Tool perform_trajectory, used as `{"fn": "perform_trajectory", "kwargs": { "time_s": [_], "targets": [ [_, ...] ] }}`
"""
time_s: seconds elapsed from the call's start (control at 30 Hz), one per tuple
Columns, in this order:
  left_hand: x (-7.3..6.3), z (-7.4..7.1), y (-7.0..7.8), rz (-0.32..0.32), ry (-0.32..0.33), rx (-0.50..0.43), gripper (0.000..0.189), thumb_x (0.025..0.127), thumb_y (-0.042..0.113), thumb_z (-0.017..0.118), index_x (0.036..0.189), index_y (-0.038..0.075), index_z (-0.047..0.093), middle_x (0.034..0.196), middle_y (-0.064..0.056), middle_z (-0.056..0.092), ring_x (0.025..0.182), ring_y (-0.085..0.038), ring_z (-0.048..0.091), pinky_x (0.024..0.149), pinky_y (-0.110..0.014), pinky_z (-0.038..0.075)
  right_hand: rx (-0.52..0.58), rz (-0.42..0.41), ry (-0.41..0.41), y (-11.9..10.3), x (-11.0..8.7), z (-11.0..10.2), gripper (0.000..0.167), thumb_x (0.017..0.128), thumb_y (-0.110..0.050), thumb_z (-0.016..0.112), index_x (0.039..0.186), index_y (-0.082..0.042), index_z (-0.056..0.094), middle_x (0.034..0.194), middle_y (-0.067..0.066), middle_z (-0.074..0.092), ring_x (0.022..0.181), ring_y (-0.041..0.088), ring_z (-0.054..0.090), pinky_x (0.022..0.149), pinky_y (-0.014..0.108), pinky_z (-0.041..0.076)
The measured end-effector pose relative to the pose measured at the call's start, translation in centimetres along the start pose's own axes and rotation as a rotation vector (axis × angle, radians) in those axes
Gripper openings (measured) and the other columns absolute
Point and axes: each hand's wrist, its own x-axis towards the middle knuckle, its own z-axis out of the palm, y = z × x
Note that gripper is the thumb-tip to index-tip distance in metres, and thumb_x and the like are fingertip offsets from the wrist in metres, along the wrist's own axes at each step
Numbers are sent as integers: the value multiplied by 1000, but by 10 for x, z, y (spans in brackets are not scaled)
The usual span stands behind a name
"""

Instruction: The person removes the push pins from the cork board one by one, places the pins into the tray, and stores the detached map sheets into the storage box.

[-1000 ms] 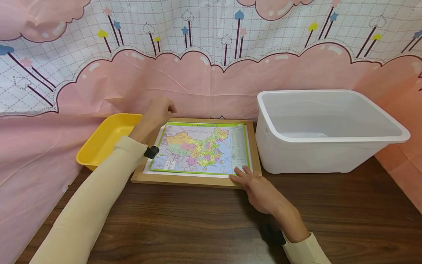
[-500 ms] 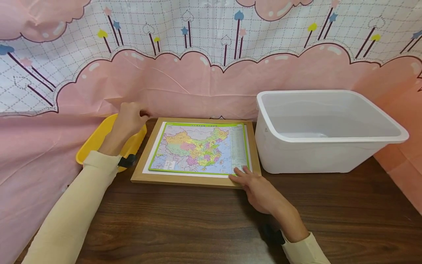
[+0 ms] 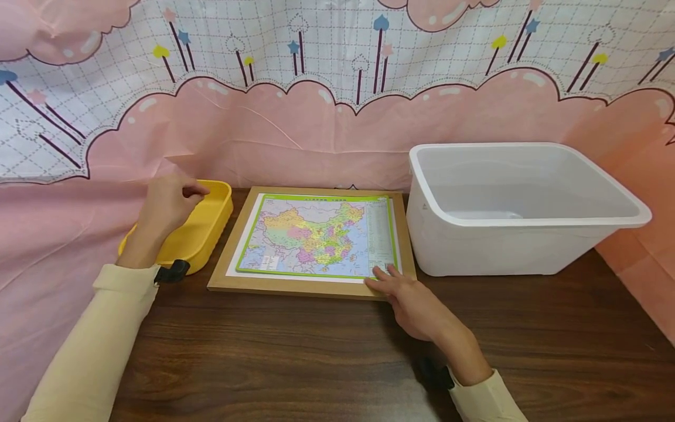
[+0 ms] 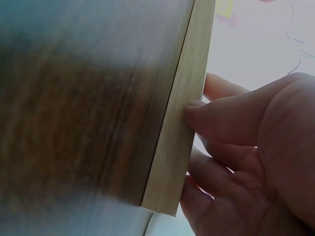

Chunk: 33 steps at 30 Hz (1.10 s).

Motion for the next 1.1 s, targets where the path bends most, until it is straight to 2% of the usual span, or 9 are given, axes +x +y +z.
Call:
{"fn": "perform_trajectory", "kwargs": {
  "time_s": [0.1,0.33,0.6,0.73,0.9,1.1],
  "targets": [
    [-4,-5,-6,2,20,1,17,97,-4,65,105,-7,80,108,-29,77,97,-44,68,91,-57,56,1,2,-1,0,0,-1,51,101,6,61,147,-15,65,162,15,51,151,46,44,112,74,42],
    [-8,-6,-15,17,68,17,12,95,-3,70,99,-5,81,100,-27,78,92,-44,69,84,-54,54,1,-16,10,0,0,-2,50,101,7,61,146,-14,66,161,17,52,150,48,46,111,72,44],
    [-9,-5,-15,11,50,54,13,95,-1,70,100,-6,81,101,-27,79,95,-45,70,88,-56,55,0,-18,16,0,-1,-1,50,101,8,61,146,-14,66,160,17,53,149,48,47,111,72,44],
    [-9,-5,-14,-42,22,71,16,96,4,71,107,-3,81,106,-26,78,96,-45,70,84,-55,56,-6,-21,16,0,-1,-1,50,101,8,61,145,-14,67,160,17,53,149,48,47,111,72,45],
    [-11,-5,-13,-154,-31,107,26,99,16,71,121,5,79,113,-23,79,99,-43,71,77,-51,55,-4,-14,9,0,-1,0,50,101,8,61,146,-14,66,161,17,52,150,48,46,112,72,43],
    [-11,-5,-13,-186,-49,133,29,100,20,70,125,7,78,114,-21,79,99,-44,71,76,-50,53,-3,-19,15,0,-1,0,49,101,7,61,145,-14,66,161,16,52,150,48,46,112,73,43]
  ]
}}
